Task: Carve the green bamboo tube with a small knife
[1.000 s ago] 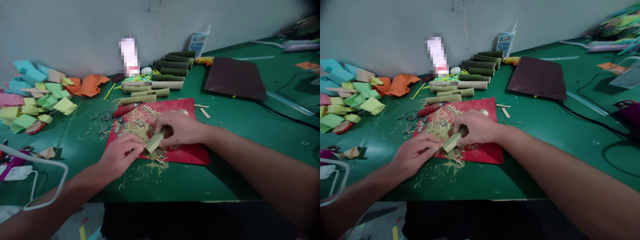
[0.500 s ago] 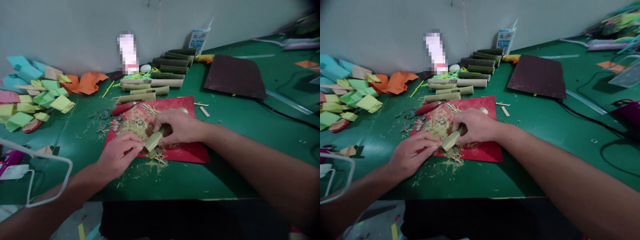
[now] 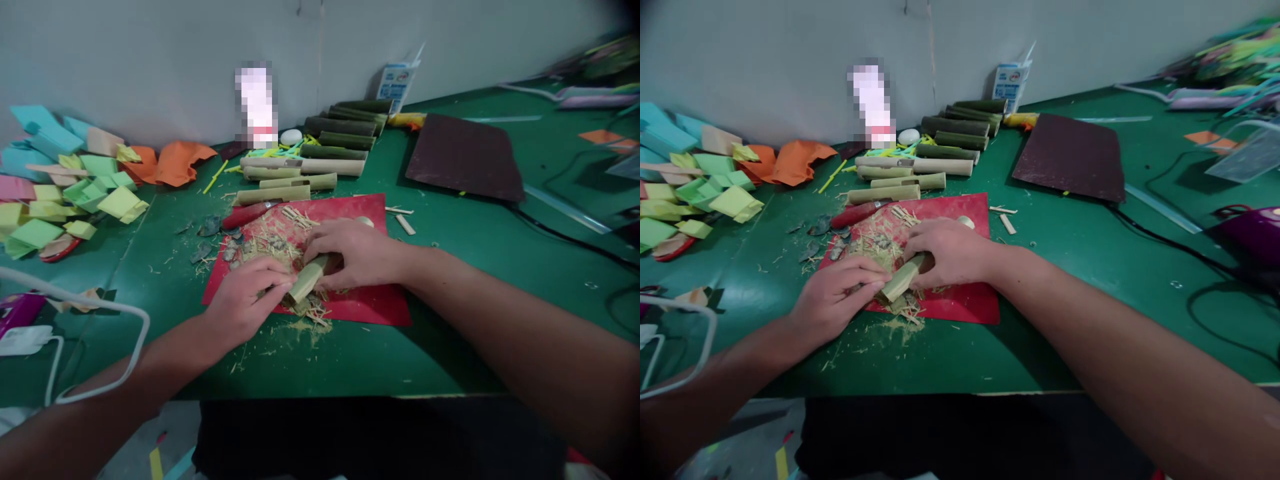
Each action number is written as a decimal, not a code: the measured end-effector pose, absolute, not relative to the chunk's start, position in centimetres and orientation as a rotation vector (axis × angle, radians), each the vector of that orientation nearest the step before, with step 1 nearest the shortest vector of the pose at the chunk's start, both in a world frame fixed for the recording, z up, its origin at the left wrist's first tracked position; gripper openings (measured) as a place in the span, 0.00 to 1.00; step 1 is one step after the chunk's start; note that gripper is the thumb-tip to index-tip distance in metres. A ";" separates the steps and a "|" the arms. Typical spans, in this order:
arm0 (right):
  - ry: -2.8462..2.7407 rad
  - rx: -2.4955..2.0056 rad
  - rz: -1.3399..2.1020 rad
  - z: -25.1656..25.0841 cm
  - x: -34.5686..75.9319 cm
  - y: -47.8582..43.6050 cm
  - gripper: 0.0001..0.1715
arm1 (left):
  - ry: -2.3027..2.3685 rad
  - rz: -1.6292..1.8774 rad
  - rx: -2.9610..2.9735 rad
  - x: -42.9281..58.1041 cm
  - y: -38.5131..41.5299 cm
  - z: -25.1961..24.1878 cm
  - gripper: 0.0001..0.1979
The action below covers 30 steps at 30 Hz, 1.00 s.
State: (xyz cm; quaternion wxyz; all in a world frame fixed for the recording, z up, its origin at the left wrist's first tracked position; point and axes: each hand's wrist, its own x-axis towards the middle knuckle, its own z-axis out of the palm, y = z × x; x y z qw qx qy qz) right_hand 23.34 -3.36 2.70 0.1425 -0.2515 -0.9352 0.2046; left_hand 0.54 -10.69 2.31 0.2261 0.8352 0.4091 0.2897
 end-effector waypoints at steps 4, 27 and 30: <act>-2.678 -0.737 0.557 3.0 23.3 -3.6 0.15 | 1.105 0.819 2.343 1.3 -10.1 2.2 0.08; -2.627 -0.833 0.733 2.8 23.3 -3.7 0.17 | 1.016 0.779 2.482 2.2 -9.3 3.2 0.08; -2.629 -0.862 0.740 2.9 23.2 -3.7 0.16 | 0.999 0.713 2.537 1.1 -10.0 3.5 0.08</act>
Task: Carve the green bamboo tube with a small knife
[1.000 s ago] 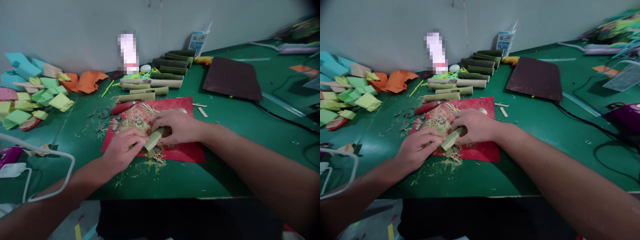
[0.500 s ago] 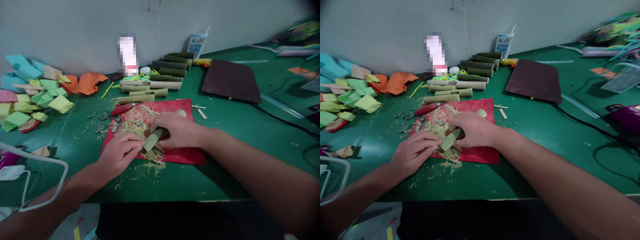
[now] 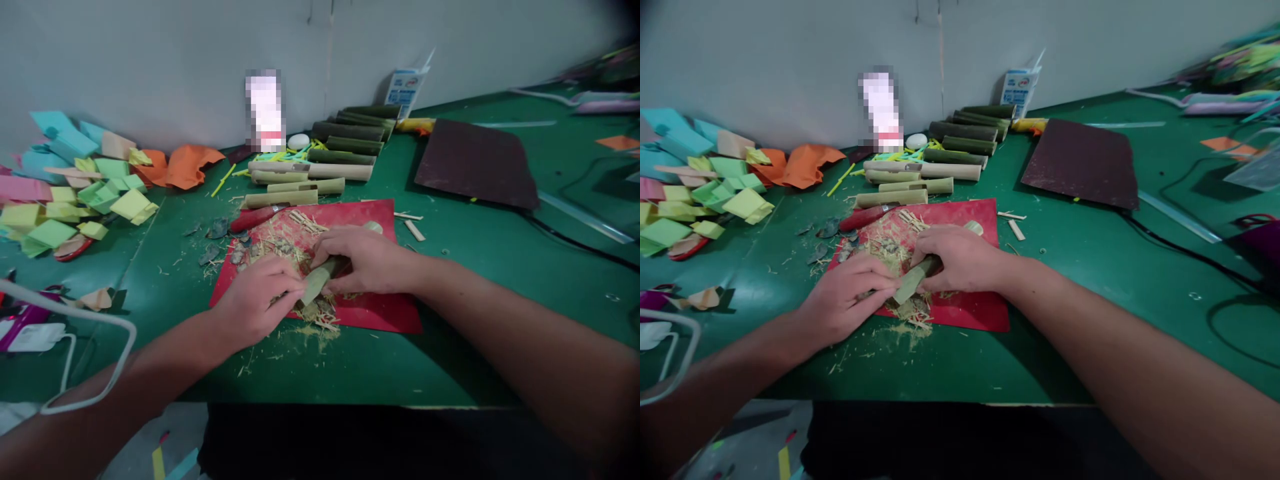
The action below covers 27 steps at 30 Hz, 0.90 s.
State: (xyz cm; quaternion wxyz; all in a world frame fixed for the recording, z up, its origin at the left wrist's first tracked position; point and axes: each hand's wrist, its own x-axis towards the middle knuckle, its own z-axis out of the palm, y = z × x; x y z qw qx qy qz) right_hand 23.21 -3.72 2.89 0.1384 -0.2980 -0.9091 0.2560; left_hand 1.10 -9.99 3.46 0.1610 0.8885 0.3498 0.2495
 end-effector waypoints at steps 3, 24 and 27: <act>-2.623 -0.882 0.733 2.9 23.2 -3.7 0.16 | 1.010 0.703 2.539 0.4 -10.6 3.5 0.08; -2.598 -0.927 0.721 2.8 23.2 -3.9 0.20 | 1.052 0.819 2.382 3.1 -8.5 2.4 0.07; -2.596 -0.937 0.728 2.9 23.2 -4.0 0.19 | 1.037 0.813 2.418 2.7 -8.9 2.5 0.07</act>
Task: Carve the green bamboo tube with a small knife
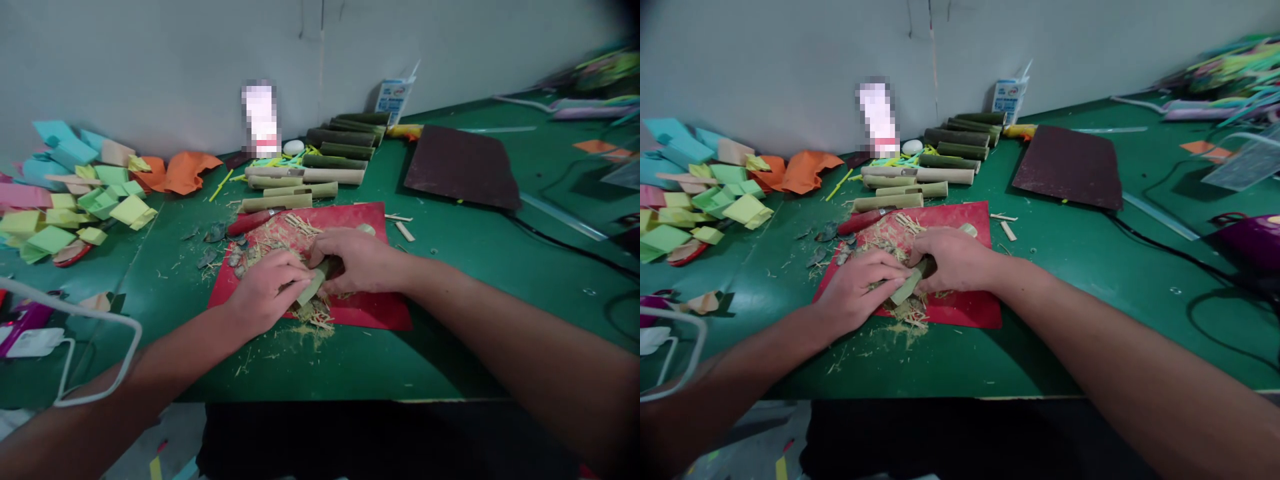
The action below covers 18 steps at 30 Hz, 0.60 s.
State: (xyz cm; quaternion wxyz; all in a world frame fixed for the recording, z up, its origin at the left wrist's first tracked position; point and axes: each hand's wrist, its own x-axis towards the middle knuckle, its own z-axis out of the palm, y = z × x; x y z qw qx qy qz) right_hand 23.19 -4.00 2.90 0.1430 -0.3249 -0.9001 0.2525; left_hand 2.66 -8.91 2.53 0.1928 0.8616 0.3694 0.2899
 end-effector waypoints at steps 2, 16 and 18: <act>-2.591 -0.939 0.741 3.0 23.2 -4.0 0.17 | 1.034 0.793 2.452 1.6 -9.9 2.8 0.08; -2.600 -0.881 0.706 2.8 23.2 -4.2 0.18 | 1.034 0.807 2.451 2.1 -9.5 2.4 0.08; -2.635 -0.867 0.685 3.1 23.5 -4.1 0.20 | 1.038 0.808 2.488 1.2 -10.0 2.3 0.08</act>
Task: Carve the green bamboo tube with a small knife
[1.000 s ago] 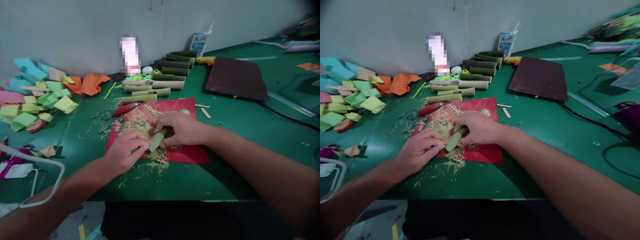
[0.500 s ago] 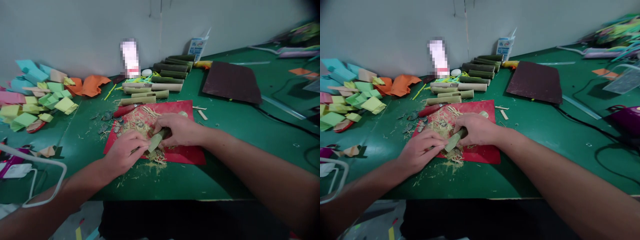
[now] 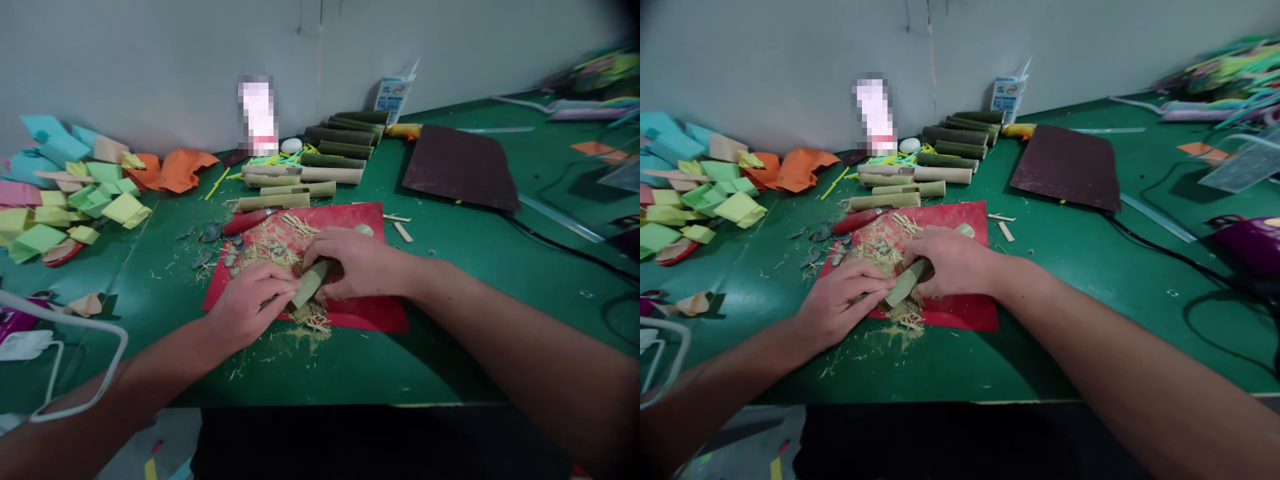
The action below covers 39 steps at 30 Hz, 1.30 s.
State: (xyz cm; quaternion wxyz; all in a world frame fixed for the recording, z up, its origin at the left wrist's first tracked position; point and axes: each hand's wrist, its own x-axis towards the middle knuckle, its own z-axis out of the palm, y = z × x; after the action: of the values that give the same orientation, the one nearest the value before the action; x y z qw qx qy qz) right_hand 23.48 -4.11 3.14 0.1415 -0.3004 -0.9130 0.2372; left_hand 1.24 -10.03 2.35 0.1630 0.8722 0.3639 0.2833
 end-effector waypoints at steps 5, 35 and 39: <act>-2.681 -0.879 0.608 4.3 25.1 -3.0 0.24 | 1.055 0.816 2.511 0.4 -10.6 2.3 0.08; -2.633 -0.879 0.587 2.5 23.7 -4.0 0.12 | 1.027 0.738 2.653 -0.1 -9.7 3.0 0.10; -2.631 -0.853 0.586 2.5 23.5 -4.1 0.12 | 1.072 0.706 2.645 0.0 -10.0 3.2 0.10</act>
State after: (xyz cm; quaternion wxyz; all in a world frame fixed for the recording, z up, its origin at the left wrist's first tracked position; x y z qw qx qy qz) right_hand 23.54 -4.12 2.52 0.1564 -0.2980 -0.9191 0.2047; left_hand -0.05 -9.97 3.15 0.1006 0.8950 0.3629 0.2389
